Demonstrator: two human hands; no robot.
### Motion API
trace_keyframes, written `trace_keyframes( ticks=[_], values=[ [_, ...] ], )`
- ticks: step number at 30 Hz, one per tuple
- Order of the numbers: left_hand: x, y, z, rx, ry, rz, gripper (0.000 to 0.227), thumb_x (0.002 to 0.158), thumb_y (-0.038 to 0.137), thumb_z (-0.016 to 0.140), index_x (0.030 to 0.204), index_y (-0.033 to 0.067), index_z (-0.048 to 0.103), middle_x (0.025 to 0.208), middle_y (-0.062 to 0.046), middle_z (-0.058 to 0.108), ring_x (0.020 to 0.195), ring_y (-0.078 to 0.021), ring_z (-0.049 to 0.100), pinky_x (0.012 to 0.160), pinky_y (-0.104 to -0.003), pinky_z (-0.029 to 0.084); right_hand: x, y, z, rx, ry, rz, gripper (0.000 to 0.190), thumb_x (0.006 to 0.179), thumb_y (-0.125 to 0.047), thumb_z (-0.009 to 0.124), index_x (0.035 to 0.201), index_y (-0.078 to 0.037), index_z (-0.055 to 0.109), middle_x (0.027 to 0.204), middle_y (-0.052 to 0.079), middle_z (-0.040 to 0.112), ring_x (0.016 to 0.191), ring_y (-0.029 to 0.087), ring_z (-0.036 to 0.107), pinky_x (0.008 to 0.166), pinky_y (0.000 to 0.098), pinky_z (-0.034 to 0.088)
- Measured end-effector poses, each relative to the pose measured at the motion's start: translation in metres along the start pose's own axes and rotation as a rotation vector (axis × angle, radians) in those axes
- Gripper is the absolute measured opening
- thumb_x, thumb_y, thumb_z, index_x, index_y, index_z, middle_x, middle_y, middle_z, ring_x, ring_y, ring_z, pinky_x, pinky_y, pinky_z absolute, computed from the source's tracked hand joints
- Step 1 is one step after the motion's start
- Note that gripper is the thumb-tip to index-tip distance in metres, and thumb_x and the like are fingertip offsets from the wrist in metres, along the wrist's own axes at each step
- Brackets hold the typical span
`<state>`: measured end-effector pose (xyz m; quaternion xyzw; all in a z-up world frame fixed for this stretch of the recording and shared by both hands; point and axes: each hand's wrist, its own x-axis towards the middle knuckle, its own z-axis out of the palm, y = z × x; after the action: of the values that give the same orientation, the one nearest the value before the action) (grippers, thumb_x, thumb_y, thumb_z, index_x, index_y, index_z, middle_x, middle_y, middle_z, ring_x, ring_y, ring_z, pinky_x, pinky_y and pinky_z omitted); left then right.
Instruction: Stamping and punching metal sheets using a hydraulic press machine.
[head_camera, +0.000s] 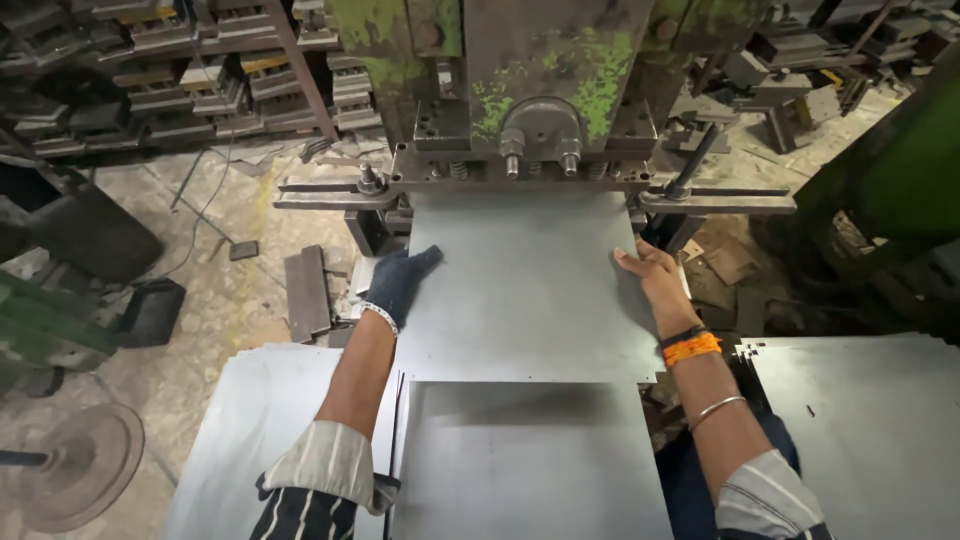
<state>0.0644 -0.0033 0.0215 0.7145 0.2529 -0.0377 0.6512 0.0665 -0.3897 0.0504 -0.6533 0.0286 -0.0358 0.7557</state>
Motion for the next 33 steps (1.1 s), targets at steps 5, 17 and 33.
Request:
trace_keyframes(
  ticks=[5,17,33],
  values=[
    [0.004,0.0,-0.001,-0.034,0.01,0.02,0.069,0.066,0.042,0.099,0.122,0.01,0.075,0.116,-0.011,0.075,0.117,-0.027,0.067,0.106,-0.041,0.048,0.017,0.02,-0.013,-0.004,0.009,0.116,0.026,0.082,-0.014,0.084,0.105,-0.005,0.075,0.079,0.009,0.072,0.069,0.017,0.073,0.068,0.0327,0.06],
    [-0.026,0.017,0.002,-0.056,0.037,0.003,0.076,0.07,0.056,0.093,0.127,0.0101,0.071,0.125,-0.012,0.072,0.124,-0.0287,0.064,0.11,-0.043,0.047,0.022,0.019,-0.016,-0.1,-0.003,0.172,0.034,0.084,-0.02,0.083,0.115,-0.008,0.073,0.085,0.009,0.073,0.075,0.016,0.073,0.072,0.0333,0.059],
    [-0.161,-0.015,-0.024,0.085,-0.095,0.077,0.096,0.084,0.045,0.08,0.156,-0.0002,0.038,0.156,-0.029,0.043,0.147,-0.0436,0.037,0.124,-0.052,0.027,-0.102,-0.012,-0.023,0.025,-0.046,0.309,0.048,0.088,-0.014,0.073,0.134,-0.016,0.061,0.092,0.009,0.07,0.076,0.023,0.071,0.067,0.0368,0.061]
  ],
)
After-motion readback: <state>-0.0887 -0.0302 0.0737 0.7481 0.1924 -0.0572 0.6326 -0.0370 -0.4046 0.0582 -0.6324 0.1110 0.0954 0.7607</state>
